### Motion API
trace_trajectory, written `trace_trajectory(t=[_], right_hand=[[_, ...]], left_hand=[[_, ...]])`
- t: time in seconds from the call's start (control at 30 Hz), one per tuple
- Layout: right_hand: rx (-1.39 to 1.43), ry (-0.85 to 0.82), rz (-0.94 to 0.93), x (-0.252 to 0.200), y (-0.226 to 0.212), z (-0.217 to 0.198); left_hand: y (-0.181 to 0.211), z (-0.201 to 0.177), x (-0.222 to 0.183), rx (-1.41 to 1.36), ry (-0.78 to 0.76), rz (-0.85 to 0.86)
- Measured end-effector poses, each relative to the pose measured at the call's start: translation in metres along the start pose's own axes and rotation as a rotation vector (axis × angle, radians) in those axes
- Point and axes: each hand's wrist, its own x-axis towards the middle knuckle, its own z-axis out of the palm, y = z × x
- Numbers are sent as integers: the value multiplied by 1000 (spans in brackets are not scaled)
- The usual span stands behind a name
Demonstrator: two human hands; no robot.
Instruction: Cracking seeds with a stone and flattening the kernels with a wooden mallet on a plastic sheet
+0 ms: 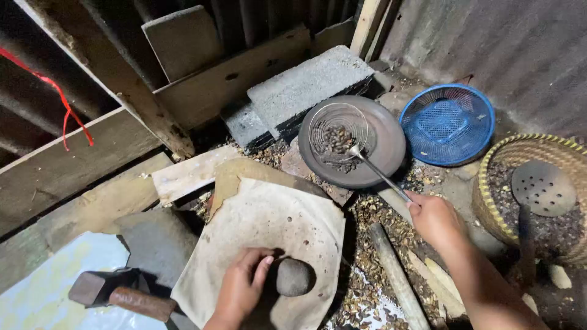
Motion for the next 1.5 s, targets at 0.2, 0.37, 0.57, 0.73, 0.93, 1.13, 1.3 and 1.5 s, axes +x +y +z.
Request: trace_trajectory(t=[0.2,0.37,0.57,0.73,0.93,1.13,1.3,1.5], right_hand=[[44,-129,-14,35,43,7],[-107,24,-418,68,-13,5],[-164,240,-606,152,-119,80],[-359,298,-575,184,-154,107],[-422,194,-615,164,-174,97],[-331,126,-665,166,-167,107],[49,56,-680,162,-162,91],[1089,-504,-259,149,-155,62]], left_hand=[[-49,7,20,-433,-13,-309],[-48,-1,33,-573,112,-321],[-24,-10,35,-534,83,-321],[-37,-8,33,-509,72,-361],[-41,-18,35,-503,106,-373],[-28,-22,40,-545,103,-440],[-33,-15,47,-696,84,-378],[43,-18,95,-1221,4,-594]])
